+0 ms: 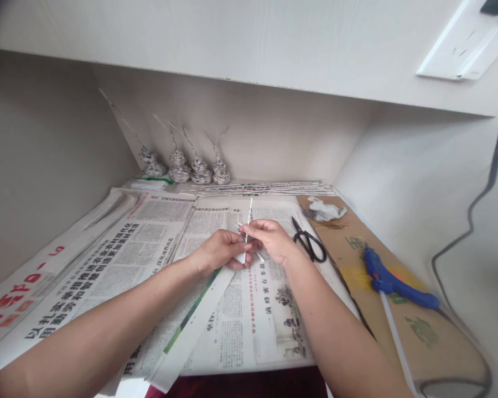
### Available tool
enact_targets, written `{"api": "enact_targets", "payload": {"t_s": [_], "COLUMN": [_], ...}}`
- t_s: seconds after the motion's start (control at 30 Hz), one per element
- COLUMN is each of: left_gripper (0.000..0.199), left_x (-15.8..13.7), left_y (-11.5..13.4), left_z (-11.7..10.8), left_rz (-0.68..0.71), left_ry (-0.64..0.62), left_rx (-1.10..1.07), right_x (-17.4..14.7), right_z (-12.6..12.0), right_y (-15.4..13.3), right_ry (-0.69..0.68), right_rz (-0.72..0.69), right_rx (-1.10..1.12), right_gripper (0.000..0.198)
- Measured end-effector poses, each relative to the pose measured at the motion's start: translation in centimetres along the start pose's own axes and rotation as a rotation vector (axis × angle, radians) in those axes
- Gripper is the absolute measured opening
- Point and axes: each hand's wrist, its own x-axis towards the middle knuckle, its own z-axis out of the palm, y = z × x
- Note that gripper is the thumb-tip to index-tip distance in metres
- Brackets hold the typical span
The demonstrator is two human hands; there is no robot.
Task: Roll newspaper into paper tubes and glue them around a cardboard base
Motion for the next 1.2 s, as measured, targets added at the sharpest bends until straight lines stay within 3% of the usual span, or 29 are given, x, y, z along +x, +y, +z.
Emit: {"api": "enact_targets", "payload": {"t_s": [0.1,0.27,0.43,0.6,0.73,0.9,1.07,1.2], "left_gripper": [0.025,0.028,0.028,0.027,0.026,0.027,0.028,0.026], "left_x": [-0.04,-0.12,-0.14,0.03,-0.11,-0.27,-0.29,-0.39], "left_y": [0.02,0.08,-0.03,-0.10,0.11,0.17,-0.02,0.08], "left_z": [0.02,0.06,0.07,-0.07,-0.05,-0.03,0.03,0.07], "left_rz": [-0.007,0.008,-0.016,-0.004,-0.014,-0.006,-0.006,-0.025], "left_ry": [-0.017,-0.007,-0.037,-0.006,-0.033,-0.030,-0.062,-0.042], "left_rx": [0.021,0.022,0.048,0.012,0.032,0.027,0.069,0.056], "right_x": [0.05,0.08,0.18,-0.12,-0.09,-0.08,0.09,-0.04], "right_z": [-0.07,-0.26,-0.37,-0.29,-0.07,-0.20,-0.51,-0.44], "right_y": [0.06,0.19,0.17,0.03,0.12,0.03,0.04,-0.04], "right_ry": [0.124,-0.054,0.173,-0.094,0.031,-0.088,0.134,-0.017], "right_rz": [-0.044,0.022,-0.059,0.035,-0.004,0.033,-0.016,0.034], "right_rx": [0.014,-0.001,0.016,-0.048,-0.033,-0.026,-0.010,-0.047], "right_gripper": [0.027,0.029,0.028,0.026,0.028,0.029,0.028,0.028]}}
